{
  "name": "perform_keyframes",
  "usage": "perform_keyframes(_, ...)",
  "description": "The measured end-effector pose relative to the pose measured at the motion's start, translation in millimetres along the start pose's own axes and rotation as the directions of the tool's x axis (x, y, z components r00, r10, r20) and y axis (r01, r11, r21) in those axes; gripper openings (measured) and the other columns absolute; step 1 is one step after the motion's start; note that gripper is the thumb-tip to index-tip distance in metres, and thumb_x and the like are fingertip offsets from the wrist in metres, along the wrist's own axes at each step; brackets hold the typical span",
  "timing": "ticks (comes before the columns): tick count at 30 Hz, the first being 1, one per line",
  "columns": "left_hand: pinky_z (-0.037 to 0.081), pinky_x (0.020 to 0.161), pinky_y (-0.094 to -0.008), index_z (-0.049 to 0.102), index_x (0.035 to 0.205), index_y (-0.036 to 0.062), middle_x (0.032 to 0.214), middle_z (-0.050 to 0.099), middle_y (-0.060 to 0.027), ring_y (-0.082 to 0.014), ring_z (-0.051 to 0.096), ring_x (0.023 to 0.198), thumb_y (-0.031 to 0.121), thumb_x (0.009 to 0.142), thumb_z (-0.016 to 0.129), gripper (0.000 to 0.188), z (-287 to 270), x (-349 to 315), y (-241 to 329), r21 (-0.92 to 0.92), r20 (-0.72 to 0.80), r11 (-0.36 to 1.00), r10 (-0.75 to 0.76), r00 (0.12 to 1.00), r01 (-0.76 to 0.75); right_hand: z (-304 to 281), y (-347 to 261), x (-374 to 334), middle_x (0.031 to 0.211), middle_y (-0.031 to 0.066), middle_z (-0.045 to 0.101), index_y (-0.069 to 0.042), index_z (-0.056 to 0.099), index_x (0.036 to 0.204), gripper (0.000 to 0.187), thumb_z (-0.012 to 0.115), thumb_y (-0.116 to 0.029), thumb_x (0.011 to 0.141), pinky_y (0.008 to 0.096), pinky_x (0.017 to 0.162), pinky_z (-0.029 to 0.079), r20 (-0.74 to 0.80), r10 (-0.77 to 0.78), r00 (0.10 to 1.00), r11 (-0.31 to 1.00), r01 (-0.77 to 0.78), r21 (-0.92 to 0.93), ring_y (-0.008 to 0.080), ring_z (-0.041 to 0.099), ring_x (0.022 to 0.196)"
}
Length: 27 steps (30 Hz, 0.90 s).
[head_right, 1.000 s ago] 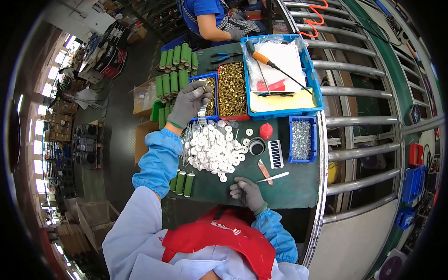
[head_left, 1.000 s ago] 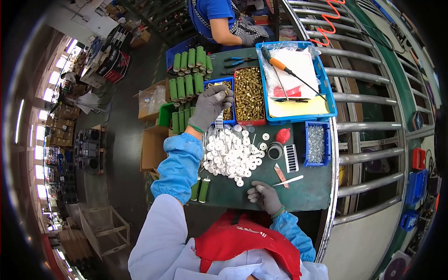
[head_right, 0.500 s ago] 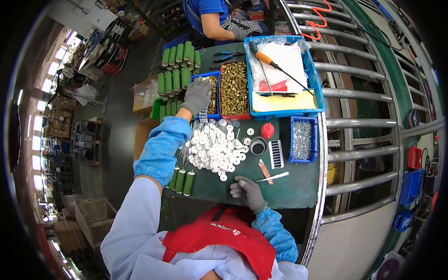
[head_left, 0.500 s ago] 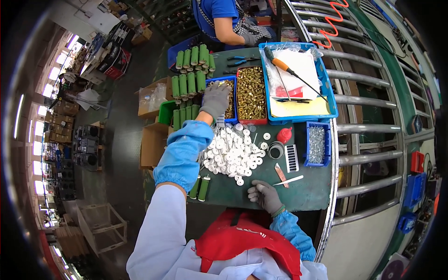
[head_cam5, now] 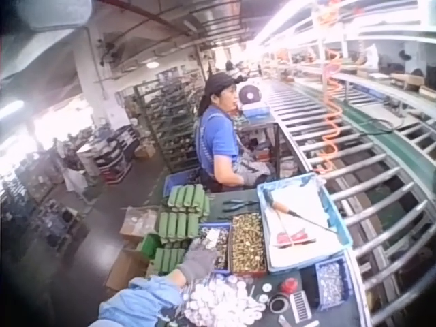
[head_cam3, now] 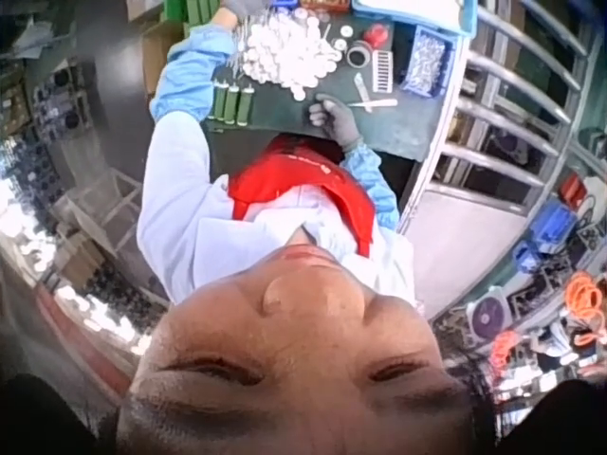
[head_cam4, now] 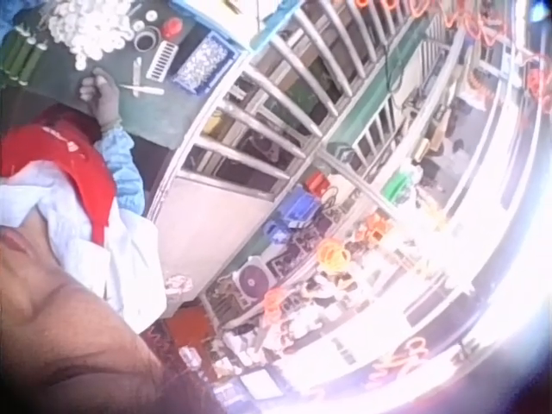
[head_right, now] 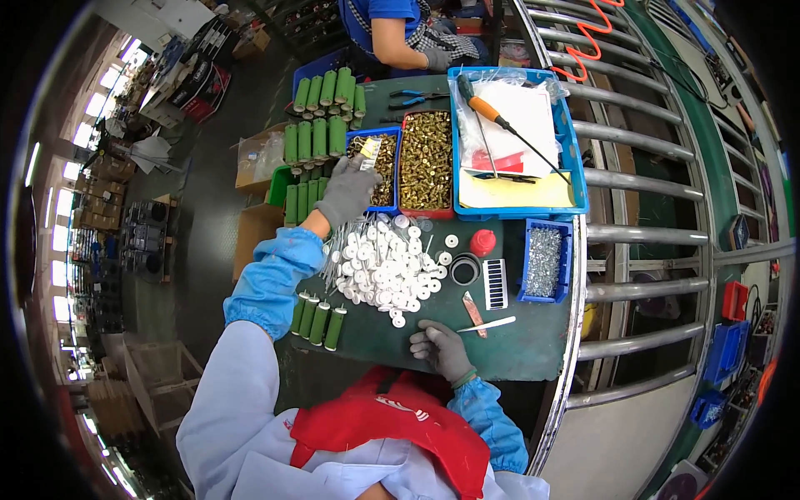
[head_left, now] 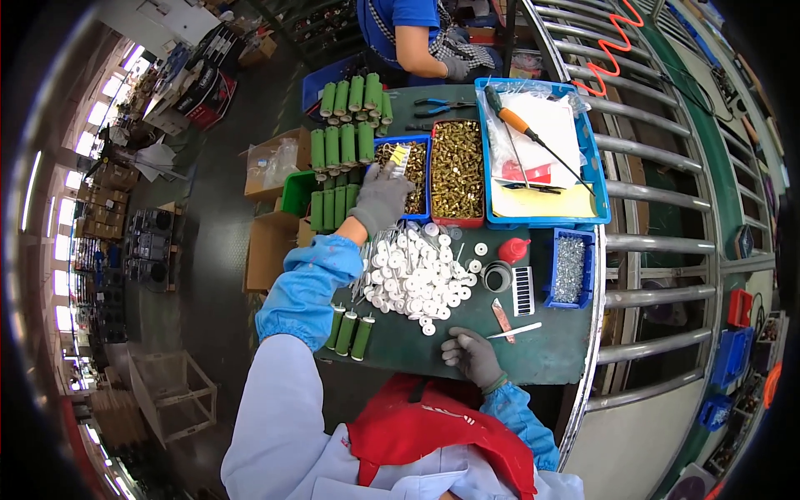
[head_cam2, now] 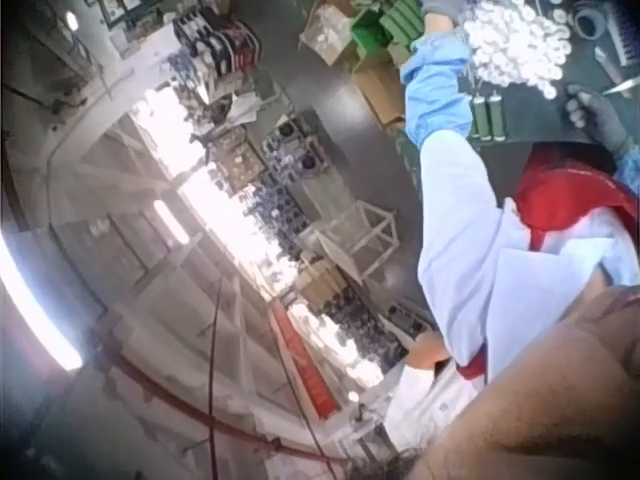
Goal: Manually assembling components such as washers and wires onto green power resistors at a workshop table.
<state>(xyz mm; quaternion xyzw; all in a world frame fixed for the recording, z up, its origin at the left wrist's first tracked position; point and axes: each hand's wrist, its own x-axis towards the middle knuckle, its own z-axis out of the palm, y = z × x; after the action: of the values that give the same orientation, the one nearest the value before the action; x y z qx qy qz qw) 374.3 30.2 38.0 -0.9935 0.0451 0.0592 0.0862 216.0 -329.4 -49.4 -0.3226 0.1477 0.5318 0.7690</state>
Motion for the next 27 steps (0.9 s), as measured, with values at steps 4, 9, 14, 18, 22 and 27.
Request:
perform_keyframes(4, 0.034, 0.108, -0.0456, 0.071, 0.11, 0.0161, 0.115, 0.068, -0.0042, -0.0305, 0.048, 0.129, 0.016, 0.085, 0.058, 0.028, -9.1, 6.2, -21.9, -0.356, -0.247, 0.919, -0.266, 0.932, 0.168, -0.1, -0.8, 0.8, 0.101, 0.0191, 0.067, 0.003, 0.048, 0.13, 0.036, 0.046, -0.018, 0.101, 0.0346, 0.072, 0.057, 0.018, 0.002, 1.0, 1.0, -0.002, 0.007, 0.0247, 0.068, 0.082)
perform_keyframes(9, 0.046, 0.096, -0.0448, 0.068, 0.11, 0.0159, 0.111, 0.067, -0.0098, -0.0326, 0.056, 0.119, 0.016, 0.087, 0.058, 0.025, -17.9, 31.2, -19.2, -0.291, -0.299, 0.944, -0.246, 0.922, 0.157, -0.8, -1.7, 0.7, 0.1, 0.0194, 0.068, 0.003, 0.048, 0.129, 0.035, 0.047, -0.018, 0.101, 0.0345, 0.072, 0.057, 0.013, 0.007, 1.0, 1.0, -0.007, 0.016, 0.0254, 0.068, 0.081)
perform_keyframes(14, 0.049, 0.093, -0.0446, 0.063, 0.123, 0.0163, 0.11, 0.066, -0.0122, -0.0334, 0.058, 0.113, 0.018, 0.091, 0.053, 0.034, -1.9, 69.7, -16.7, -0.384, -0.142, 0.897, -0.29, 0.946, 0.217, -0.9, 0.0, 1.9, 0.1, 0.0191, 0.067, 0.003, 0.048, 0.13, 0.036, 0.047, -0.018, 0.101, 0.0345, 0.072, 0.057, 0.007, 0.022, 1.0, 1.0, -0.022, 0.009, 0.0253, 0.068, 0.081)
perform_keyframes(18, 0.048, 0.096, -0.0448, 0.052, 0.137, 0.0167, 0.127, 0.058, -0.0182, -0.0342, 0.058, 0.114, 0.018, 0.093, 0.046, 0.044, 0.2, 86.3, -10.9, -0.292, 0.14, 0.897, -0.303, 0.943, 0.332, 1.3, -1.2, 1.0, 0.1, 0.0186, 0.067, 0.003, 0.047, 0.13, 0.036, 0.047, -0.018, 0.101, 0.0342, 0.073, 0.057, 0.001, 0.024, 1.0, 1.0, -0.024, -0.002, 0.0249, 0.068, 0.082)
perform_keyframes(22, 0.051, 0.089, -0.053, 0.055, 0.134, 0.0187, 0.121, 0.064, -0.0159, -0.0375, 0.063, 0.109, 0.016, 0.088, 0.049, 0.046, -3.2, 71.1, -9.8, -0.268, 0.108, 0.931, -0.227, 0.968, 0.249, 1.8, -3.3, 0.8, 0.1, 0.0181, 0.067, 0.004, 0.047, 0.13, 0.037, 0.047, -0.018, 0.101, 0.034, 0.073, 0.056, 0.01, 0.015, 1.0, 1.0, -0.015, -0.002, 0.0246, 0.068, 0.083)
perform_keyframes(27, 0.052, 0.089, -0.0463, 0.063, 0.125, 0.0187, 0.111, 0.068, -0.0151, -0.034, 0.065, 0.102, 0.021, 0.09, 0.049, 0.038, -23.8, 25.9, -3.6, -0.243, 0.264, 0.937, -0.186, 0.946, 0.252, -1.9, -1.4, -0.6, 0.101, 0.0182, 0.067, 0.004, 0.047, 0.13, 0.037, 0.047, -0.018, 0.101, 0.0338, 0.073, 0.056, 0.026, 0.005, 1.0, 1.0, -0.005, 0.004, 0.0245, 0.068, 0.083)
